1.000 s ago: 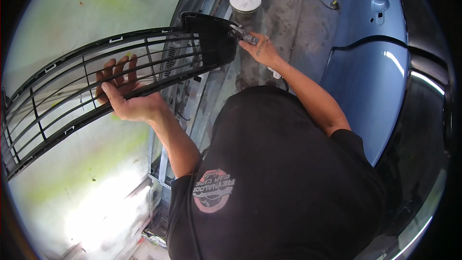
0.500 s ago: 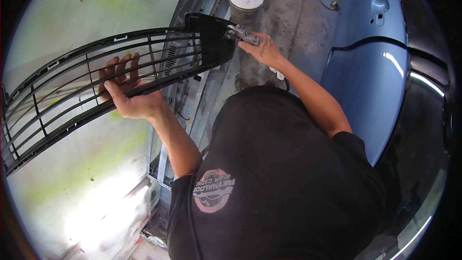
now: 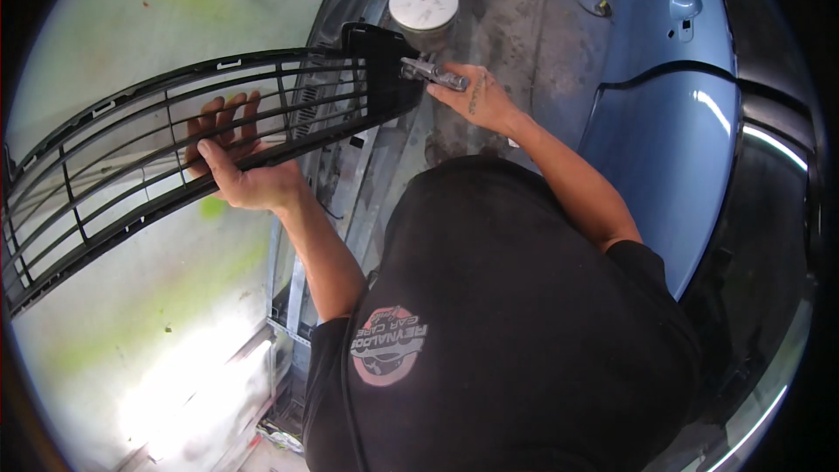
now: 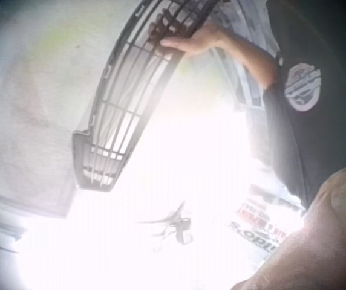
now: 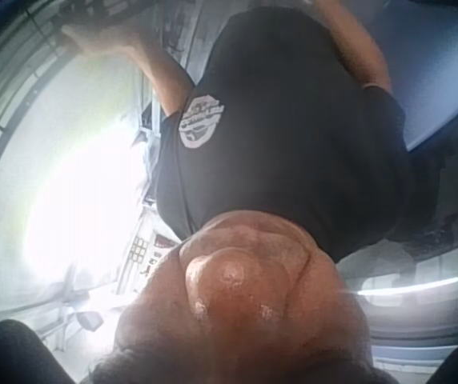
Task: The person holds a black car grille and applies a coating using a spray gun. They rotate the grille by hand to spray the slats from different angles.
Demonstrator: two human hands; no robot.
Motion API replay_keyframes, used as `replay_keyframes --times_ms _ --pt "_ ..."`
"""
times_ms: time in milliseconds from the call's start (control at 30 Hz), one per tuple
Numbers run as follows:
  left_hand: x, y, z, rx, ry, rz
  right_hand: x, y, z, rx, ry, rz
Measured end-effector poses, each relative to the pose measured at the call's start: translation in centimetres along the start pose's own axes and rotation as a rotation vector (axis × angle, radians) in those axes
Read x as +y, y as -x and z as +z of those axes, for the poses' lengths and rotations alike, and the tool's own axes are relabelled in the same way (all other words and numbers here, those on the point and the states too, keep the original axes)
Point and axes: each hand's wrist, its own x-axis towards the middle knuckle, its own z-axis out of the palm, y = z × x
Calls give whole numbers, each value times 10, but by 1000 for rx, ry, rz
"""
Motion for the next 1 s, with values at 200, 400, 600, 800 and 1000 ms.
replay_keyframes --times_ms 200,400,600,800,1000 --pt "0 2 -1 -10 10 -1 -5 9 2 -31 47 -55" --pt "0 5 -2 -19 17 -7 -12 9 -5 10 47 -86" --pt "1 6 1 -24 17 -1 -3 10 0 18 -4 -65" --pt "2 10 3 -17 -3 11 -3 16 -3 -60 36 -55" --pt "4 9 7 -26 19 13 29 6 8 -48 -52 71"
